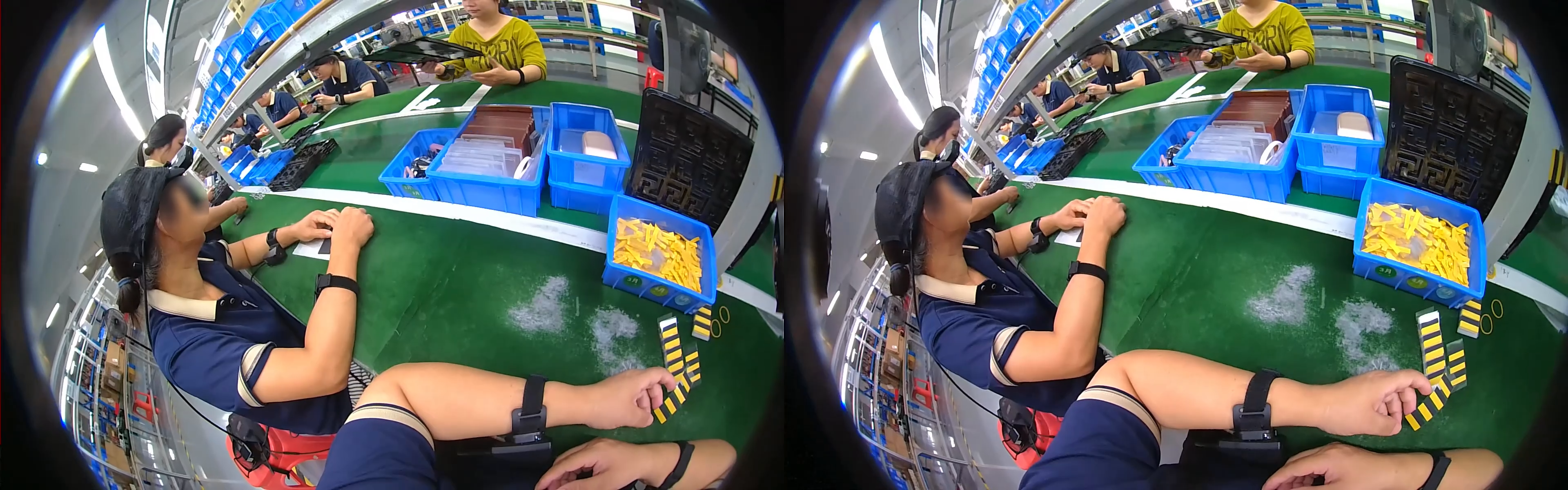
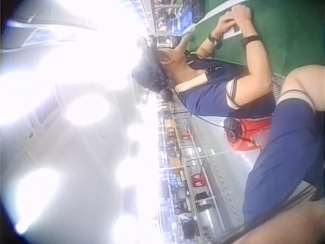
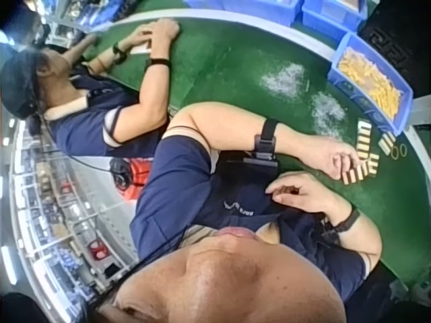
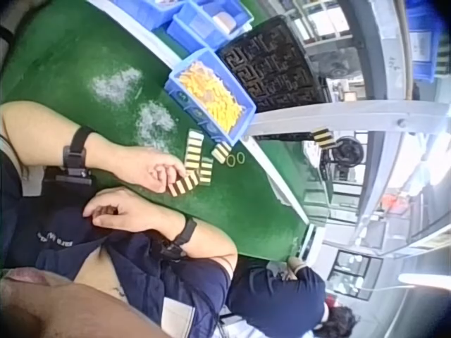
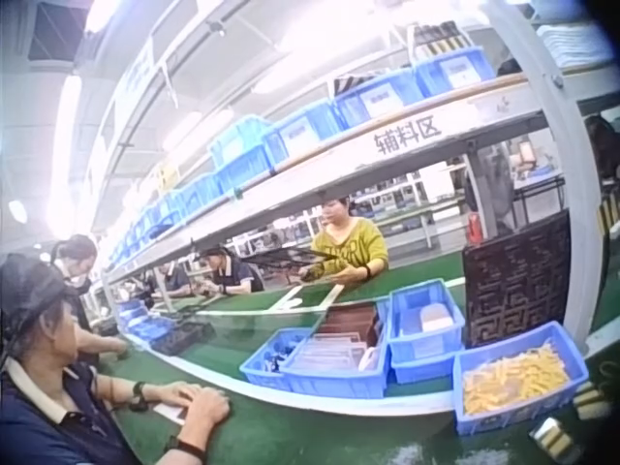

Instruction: The recorder is assembling small electronic or mechanical components on an industrial production line.

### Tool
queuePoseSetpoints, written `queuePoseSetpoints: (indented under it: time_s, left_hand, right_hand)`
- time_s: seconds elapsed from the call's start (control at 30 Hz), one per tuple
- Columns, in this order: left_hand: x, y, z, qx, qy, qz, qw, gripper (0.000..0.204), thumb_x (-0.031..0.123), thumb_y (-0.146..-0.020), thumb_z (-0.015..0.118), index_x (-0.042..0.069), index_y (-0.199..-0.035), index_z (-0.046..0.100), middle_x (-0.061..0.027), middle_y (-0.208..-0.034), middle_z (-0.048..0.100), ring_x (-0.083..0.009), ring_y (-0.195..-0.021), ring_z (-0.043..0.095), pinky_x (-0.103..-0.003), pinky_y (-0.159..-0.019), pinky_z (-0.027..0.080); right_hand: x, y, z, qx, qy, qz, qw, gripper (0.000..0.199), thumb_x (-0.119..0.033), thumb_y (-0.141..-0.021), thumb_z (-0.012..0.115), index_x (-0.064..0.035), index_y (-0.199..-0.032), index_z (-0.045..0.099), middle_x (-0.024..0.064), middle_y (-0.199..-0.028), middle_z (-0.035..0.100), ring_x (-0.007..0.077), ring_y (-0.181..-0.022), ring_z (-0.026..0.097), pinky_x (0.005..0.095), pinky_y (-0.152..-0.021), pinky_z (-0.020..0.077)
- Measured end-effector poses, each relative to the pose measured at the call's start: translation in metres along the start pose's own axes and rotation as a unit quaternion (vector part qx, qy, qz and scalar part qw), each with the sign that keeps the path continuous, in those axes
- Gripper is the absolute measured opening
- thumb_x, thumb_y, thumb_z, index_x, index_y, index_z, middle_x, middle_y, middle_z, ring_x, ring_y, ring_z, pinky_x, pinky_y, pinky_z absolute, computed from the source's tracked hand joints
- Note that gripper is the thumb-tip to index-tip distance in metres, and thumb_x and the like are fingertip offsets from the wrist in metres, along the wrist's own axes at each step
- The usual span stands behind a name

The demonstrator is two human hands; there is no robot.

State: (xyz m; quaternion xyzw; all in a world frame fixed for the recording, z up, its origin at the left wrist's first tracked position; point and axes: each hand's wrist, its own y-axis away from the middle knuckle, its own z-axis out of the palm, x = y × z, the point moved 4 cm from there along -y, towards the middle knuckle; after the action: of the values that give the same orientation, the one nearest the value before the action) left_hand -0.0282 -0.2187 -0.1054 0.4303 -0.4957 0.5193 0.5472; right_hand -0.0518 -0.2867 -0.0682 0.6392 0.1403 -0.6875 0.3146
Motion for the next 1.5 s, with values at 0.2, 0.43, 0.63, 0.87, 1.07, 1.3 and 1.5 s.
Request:
queuePoseSetpoints:
  time_s: [0.2, 0.43, 0.63, 0.87, 1.07, 1.3, 1.5]
  left_hand:
    - [-0.0017, 0.0001, 0.0, 0.0, 0.006, 0.008, 1.0, 0.05, 0.001, -0.073, 0.055, 0.005, -0.12, 0.036, -0.0088, -0.089, 0.048, -0.0112, -0.07, 0.053, -0.023, -0.062, 0.045]
    - [-0.0013, 0.0008, 0.0006, 0.002, 0.003, 0.005, 1.0, 0.05, 0.001, -0.073, 0.055, 0.005, -0.12, 0.036, -0.0089, -0.089, 0.048, -0.0108, -0.07, 0.052, -0.023, -0.062, 0.044]
    - [-0.0034, 0.0007, -0.0003, 0.0, 0.006, 0.008, 1.0, 0.05, 0.001, -0.073, 0.055, 0.004, -0.119, 0.036, -0.0086, -0.089, 0.049, -0.0107, -0.069, 0.053, -0.023, -0.062, 0.044]
    - [-0.0013, 0.0008, 0.0004, 0.001, 0.011, 0.01, 1.0, 0.049, 0.001, -0.074, 0.054, 0.004, -0.119, 0.036, -0.0088, -0.089, 0.049, -0.0109, -0.069, 0.053, -0.023, -0.061, 0.044]
    - [-0.0027, 0.0002, -0.0007, 0.003, 0.01, 0.014, 1.0, 0.049, 0.002, -0.074, 0.054, 0.005, -0.119, 0.035, -0.009, -0.089, 0.049, -0.0109, -0.069, 0.053, -0.023, -0.061, 0.044]
    - [0.0003, 0.0004, -0.0013, 0.001, -0.009, 0.013, 1.0, 0.048, 0.002, -0.074, 0.054, 0.004, -0.119, 0.036, -0.0089, -0.09, 0.049, -0.0111, -0.07, 0.053, -0.024, -0.062, 0.045]
    - [0.0016, 0.0002, -0.0013, -0.002, -0.013, 0.013, 1.0, 0.049, 0.002, -0.074, 0.055, 0.004, -0.119, 0.036, -0.0093, -0.09, 0.049, -0.0115, -0.07, 0.053, -0.024, -0.062, 0.045]
  right_hand:
    - [-0.0023, -0.001, -0.0004, -0.001, 0.034, -0.032, 0.999, 0.017, -0.007, -0.08, 0.059, -0.0024, -0.096, 0.061, 0.0046, -0.082, 0.057, 0.0098, -0.068, 0.052, 0.0227, -0.059, 0.0414]
    - [-0.0014, -0.0005, -0.0005, -0.001, 0.025, -0.03, 0.999, 0.017, -0.008, -0.08, 0.06, -0.0027, -0.096, 0.061, 0.0047, -0.081, 0.057, 0.0101, -0.068, 0.052, 0.0229, -0.059, 0.0415]
    - [-0.0008, -0.0014, -0.0018, -0.004, 0.027, -0.02, 0.999, 0.018, -0.009, -0.08, 0.06, -0.0028, -0.096, 0.061, 0.0055, -0.081, 0.058, 0.0109, -0.069, 0.054, 0.0232, -0.059, 0.0422]
    - [-0.0028, -0.0009, -0.0013, -0.008, 0.056, -0.03, 0.998, 0.017, -0.009, -0.079, 0.06, -0.0029, -0.095, 0.061, 0.0067, -0.081, 0.059, 0.0139, -0.069, 0.055, 0.0252, -0.059, 0.0427]
    - [-0.0032, -0.0019, -0.002, -0.011, 0.069, -0.038, 0.997, 0.017, -0.01, -0.079, 0.06, -0.003, -0.095, 0.061, 0.0068, -0.08, 0.058, 0.0139, -0.068, 0.054, 0.0254, -0.059, 0.0423]
    - [-0.0048, -0.0015, -0.0012, -0.012, 0.07, -0.044, 0.996, 0.017, -0.01, -0.079, 0.06, -0.003, -0.095, 0.061, 0.006, -0.08, 0.057, 0.0129, -0.066, 0.053, 0.0243, -0.058, 0.0414]
    - [-0.0041, -0.0012, -0.0013, -0.011, 0.06, -0.039, 0.997, 0.017, -0.009, -0.079, 0.06, -0.0022, -0.095, 0.06, 0.007, -0.08, 0.058, 0.014, -0.068, 0.055, 0.0251, -0.059, 0.043]
